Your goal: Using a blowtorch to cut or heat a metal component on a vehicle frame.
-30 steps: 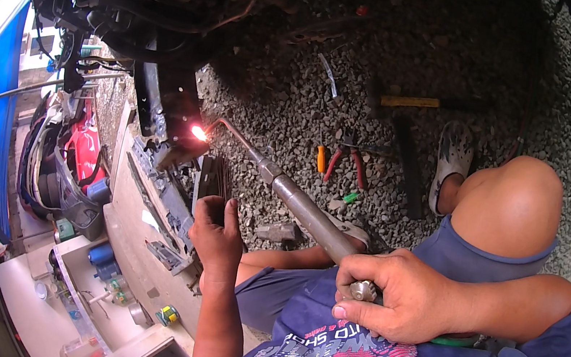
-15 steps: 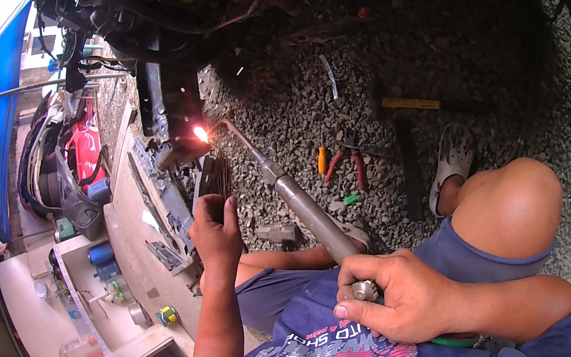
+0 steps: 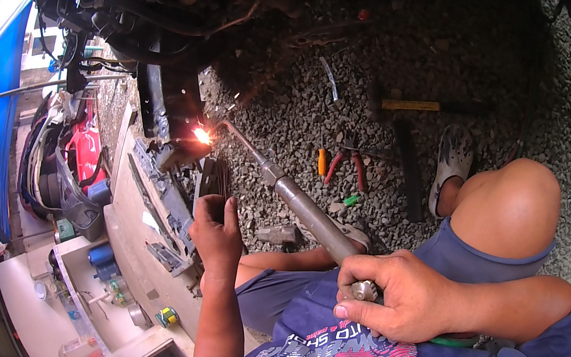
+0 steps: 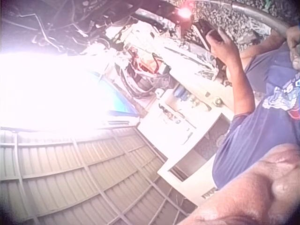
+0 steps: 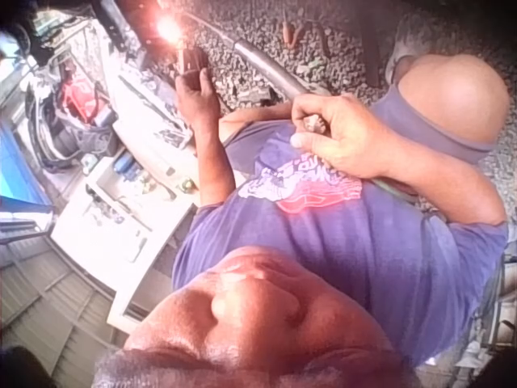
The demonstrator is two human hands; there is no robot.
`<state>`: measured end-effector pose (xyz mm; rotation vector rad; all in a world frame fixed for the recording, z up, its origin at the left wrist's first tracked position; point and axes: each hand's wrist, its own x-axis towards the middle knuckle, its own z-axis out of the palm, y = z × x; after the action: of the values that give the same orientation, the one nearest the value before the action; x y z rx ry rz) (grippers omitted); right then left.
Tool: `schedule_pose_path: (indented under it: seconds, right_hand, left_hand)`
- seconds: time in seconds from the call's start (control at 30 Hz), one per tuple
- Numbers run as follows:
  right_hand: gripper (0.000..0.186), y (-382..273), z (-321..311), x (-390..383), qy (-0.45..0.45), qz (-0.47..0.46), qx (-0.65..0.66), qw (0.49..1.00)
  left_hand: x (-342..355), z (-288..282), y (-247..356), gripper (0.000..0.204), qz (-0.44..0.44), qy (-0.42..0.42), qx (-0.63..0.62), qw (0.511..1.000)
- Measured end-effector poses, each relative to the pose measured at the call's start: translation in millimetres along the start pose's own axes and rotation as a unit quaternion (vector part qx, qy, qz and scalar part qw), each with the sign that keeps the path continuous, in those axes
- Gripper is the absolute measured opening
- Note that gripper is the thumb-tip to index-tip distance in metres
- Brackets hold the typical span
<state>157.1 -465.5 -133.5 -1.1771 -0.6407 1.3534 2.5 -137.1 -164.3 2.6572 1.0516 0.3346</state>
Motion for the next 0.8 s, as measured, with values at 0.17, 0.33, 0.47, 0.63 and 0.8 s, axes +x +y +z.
schedule_pose_path:
  seconds: [0.17, 0.33, 0.47, 0.63, 0.8]
  right_hand:
    - [0.019, -0.1, 0.1, -0.5, 0.0, -0.001, -0.004, 1.0]
    - [0.019, 0.7, 0.7, -0.4, 0.01, -0.011, -0.003, 1.0]
    - [0.018, -0.6, 1.3, -0.5, 0.011, -0.007, 0.002, 1.0]
    - [0.018, 0.0, 2.2, -0.1, 0.012, -0.02, 0.007, 1.0]
    - [0.018, -0.1, 2.8, -0.3, 0.013, -0.019, 0.009, 1.0]
  left_hand:
    - [1.4, 1.4, -0.8, 0.018, 0.003, 0.002, 0.004, 1.0]
    - [1.4, 2.4, -2.7, 0.019, 0.01, 0.004, -0.003, 1.0]
    - [0.3, 1.4, 0.1, 0.019, 0.007, -0.001, -0.002, 1.0]
    - [0.1, 0.7, 1.7, 0.018, 0.001, 0.002, 0.008, 1.0]
    - [-0.9, 1.4, -0.1, 0.019, 0.003, 0.001, 0.005, 1.0]
